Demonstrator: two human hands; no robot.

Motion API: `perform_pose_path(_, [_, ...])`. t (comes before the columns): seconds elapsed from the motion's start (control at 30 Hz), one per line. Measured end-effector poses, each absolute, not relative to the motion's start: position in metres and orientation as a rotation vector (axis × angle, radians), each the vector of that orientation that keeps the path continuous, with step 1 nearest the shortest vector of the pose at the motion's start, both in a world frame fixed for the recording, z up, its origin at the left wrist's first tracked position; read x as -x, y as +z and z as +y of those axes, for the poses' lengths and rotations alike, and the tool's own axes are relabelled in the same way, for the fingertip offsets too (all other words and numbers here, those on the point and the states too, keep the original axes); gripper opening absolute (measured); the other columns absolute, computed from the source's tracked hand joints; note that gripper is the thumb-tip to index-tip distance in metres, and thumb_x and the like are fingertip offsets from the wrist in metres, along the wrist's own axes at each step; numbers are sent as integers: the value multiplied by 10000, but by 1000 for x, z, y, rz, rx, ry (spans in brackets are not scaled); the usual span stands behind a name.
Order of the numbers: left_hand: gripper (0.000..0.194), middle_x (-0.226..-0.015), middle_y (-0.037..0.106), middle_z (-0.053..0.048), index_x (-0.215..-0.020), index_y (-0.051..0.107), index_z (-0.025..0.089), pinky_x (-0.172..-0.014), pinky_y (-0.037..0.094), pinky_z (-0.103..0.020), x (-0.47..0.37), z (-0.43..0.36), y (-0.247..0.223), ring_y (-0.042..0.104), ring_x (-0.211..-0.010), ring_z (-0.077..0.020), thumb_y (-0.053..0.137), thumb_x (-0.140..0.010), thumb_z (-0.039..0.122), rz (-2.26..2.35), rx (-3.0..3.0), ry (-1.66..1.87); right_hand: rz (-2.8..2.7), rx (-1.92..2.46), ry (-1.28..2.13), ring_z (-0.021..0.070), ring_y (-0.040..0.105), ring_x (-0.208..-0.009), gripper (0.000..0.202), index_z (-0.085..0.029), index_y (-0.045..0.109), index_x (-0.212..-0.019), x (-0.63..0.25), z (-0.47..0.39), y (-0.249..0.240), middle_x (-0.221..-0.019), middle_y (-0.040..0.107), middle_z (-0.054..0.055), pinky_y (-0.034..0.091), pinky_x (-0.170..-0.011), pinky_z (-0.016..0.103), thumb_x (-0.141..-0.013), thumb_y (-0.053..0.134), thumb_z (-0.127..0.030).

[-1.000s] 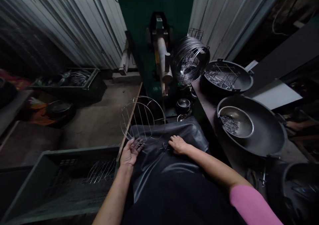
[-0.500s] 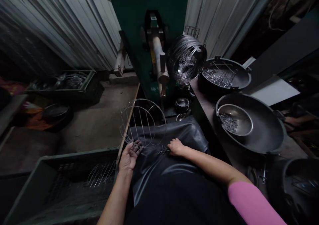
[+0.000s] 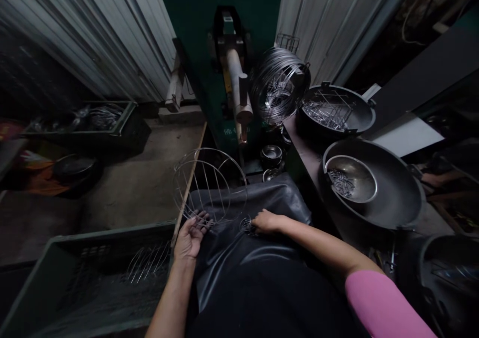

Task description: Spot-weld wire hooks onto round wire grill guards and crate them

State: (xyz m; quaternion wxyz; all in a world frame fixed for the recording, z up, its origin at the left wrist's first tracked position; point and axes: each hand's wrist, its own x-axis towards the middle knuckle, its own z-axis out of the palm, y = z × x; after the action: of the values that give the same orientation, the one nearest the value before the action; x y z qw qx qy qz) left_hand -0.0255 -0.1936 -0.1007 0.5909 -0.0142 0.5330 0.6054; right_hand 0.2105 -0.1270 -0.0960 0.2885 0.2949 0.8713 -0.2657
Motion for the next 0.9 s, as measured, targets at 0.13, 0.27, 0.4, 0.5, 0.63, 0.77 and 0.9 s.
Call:
perform_pose_path(0.13, [186, -848, 648, -67, -837, 600, 168, -879, 446, -447, 25, -194, -103, 609, -857, -199, 544, -660, 175, 1238, 40, 1417, 2405, -664, -467, 266, 519, -1017, 169, -169, 680, -873, -181, -136, -102, -1044, 646, 131, 337, -872, 398, -796, 542, -228])
perform_pose_path(0.27, [162, -839, 647, -65, -830, 590, 167, -875, 451, -435, 26, -194, -105, 610, -848, -189, 534, -678, 168, 1255, 49, 1431, 2576, -573, -385, 265, 478, -1018, 205, -165, 699, -762, -167, -145, -107, -972, 661, 132, 309, -873, 398, -799, 498, -167])
perform_pose_path(0.4, [167, -832, 644, -63, -834, 582, 167, -861, 459, -443, 27, -195, -107, 612, -853, -199, 545, -671, 164, 1257, 37, 1456, 2549, -698, -427, 269, 496, -971, 219, -144, 700, -790, -180, -140, -99, -956, 650, 139, 344, -807, 375, -804, 482, -160])
perform_pose_path(0.5, [166, -828, 644, -64, -832, 579, 165, -850, 467, -440, 27, -195, -108, 616, -840, -198, 545, -670, 157, 1249, 26, 1462, 2470, -866, -567, 268, 516, -983, 219, -140, 678, -904, -205, -129, -84, -1016, 631, 137, 376, -782, 338, -818, 491, -216])
perform_pose_path(0.63, [168, -820, 645, -65, -838, 576, 167, -840, 471, -446, 28, -195, -110, 620, -834, -201, 538, -675, 150, 1228, 19, 1469, 2317, -1117, -970, 218, 576, -895, 230, -157, 638, -981, -239, -116, -71, -983, 651, 97, 405, -732, 273, -814, 504, -241])
perform_pose_path(0.77, [172, -834, 642, -67, -834, 575, 163, -838, 472, -435, 28, -196, -113, 619, -832, -197, 553, -664, 159, 1214, 4, 1468, 2207, -1311, -1195, 183, 597, -762, 173, -142, 655, -876, -257, -110, -71, -854, 671, 61, 426, -661, 248, -778, 541, -228])
perform_pose_path(0.9, [172, -833, 642, -66, -840, 572, 169, -839, 474, -429, 29, -197, -114, 616, -847, -198, 553, -669, 167, 1207, -10, 1461, 2040, -1546, -1408, 114, 562, -546, 186, -166, 647, -880, -261, -109, -76, -694, 656, 2, 425, -531, 211, -791, 525, -276])
